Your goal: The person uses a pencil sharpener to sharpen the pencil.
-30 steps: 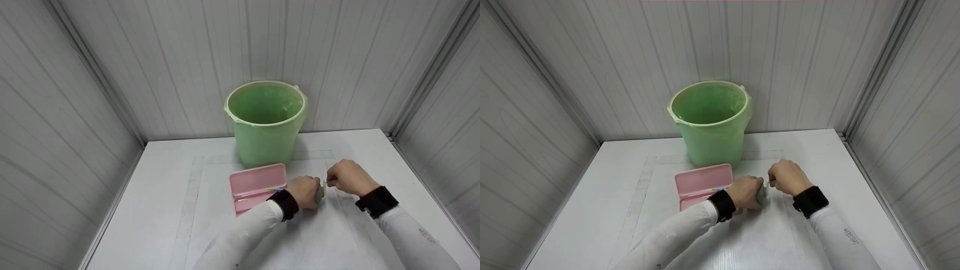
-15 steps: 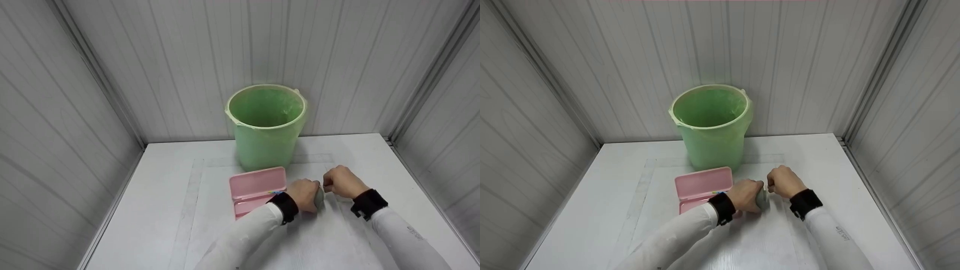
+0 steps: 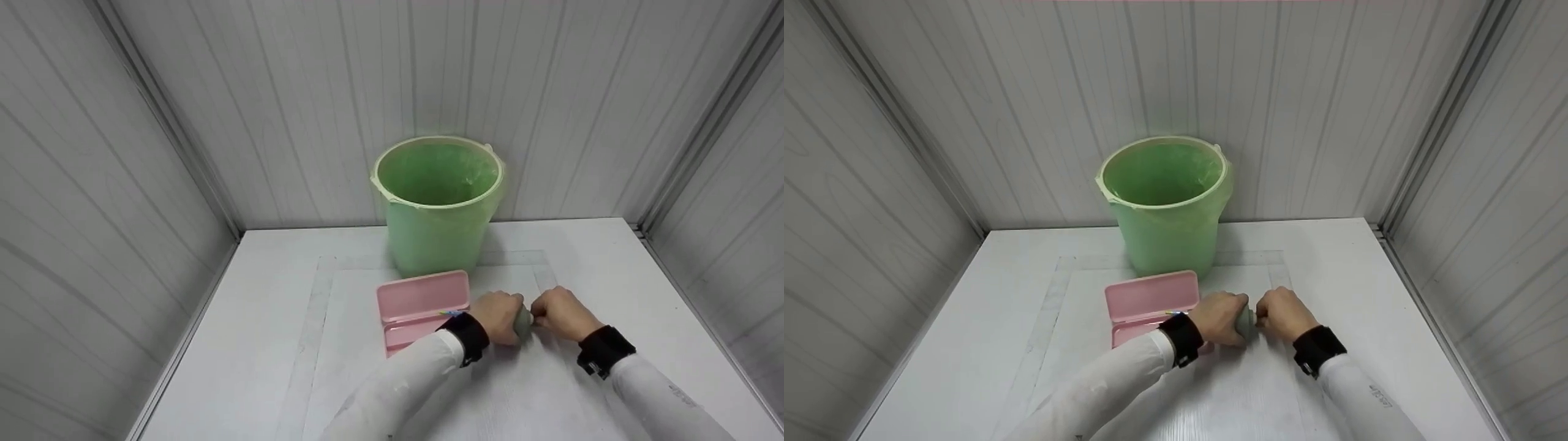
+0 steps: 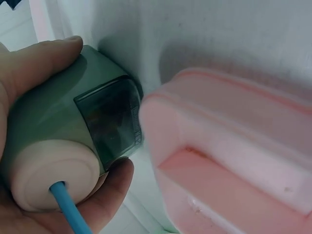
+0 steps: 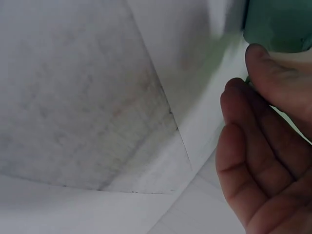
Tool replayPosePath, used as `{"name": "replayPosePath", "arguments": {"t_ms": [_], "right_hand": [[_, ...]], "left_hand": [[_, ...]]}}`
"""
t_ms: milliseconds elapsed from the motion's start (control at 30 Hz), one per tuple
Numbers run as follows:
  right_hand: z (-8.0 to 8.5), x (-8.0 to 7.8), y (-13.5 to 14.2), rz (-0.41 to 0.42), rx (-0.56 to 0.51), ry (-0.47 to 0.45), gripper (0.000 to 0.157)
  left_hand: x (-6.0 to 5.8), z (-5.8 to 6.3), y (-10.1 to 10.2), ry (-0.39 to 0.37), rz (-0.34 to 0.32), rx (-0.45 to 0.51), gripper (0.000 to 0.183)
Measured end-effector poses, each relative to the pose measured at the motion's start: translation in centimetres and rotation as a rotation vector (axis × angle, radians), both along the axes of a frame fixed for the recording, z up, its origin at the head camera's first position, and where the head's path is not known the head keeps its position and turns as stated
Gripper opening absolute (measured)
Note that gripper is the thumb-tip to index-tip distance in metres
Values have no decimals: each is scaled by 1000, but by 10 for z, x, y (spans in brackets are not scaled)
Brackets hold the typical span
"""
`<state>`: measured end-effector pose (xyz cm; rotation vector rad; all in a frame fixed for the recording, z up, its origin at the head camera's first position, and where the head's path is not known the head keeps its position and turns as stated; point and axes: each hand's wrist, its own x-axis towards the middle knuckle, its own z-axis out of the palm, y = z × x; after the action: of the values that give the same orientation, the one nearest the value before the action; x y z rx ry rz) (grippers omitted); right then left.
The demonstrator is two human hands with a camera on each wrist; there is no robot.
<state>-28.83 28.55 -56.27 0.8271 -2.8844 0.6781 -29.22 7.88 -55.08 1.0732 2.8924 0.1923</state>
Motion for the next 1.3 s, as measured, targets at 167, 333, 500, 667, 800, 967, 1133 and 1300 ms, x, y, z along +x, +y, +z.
{"name": "replayPosePath", "arguments": {"t_ms": [167, 333, 500, 667, 800, 967, 1133, 1300], "right_hand": [[-1, 7, 2, 26, -4, -50, 19], [-2, 15, 3, 56, -9, -15, 14], [-5, 24, 0, 80, 11, 48, 14], [-5, 30, 1, 111, 28, 60, 18], [-2, 33, 4, 155, 24, 41, 18], [7, 39, 6, 165, 32, 30, 23], [19, 46, 1, 202, 66, 39, 30], [36, 47, -2, 230, 74, 154, 34]], "left_hand": [[0, -1, 1, 8, 8, -10, 42], [-4, -3, 3, -6, 37, 20, 38], [-6, -3, 4, -1, 65, 21, 38], [-4, -3, 5, -6, 83, 21, 41], [-4, -4, 8, -8, 85, 15, 41], [-5, -5, 12, 1, 66, 30, 39], [-3, -4, 9, -23, 61, 19, 38], [-7, -4, 9, -30, 65, 17, 35]]}}
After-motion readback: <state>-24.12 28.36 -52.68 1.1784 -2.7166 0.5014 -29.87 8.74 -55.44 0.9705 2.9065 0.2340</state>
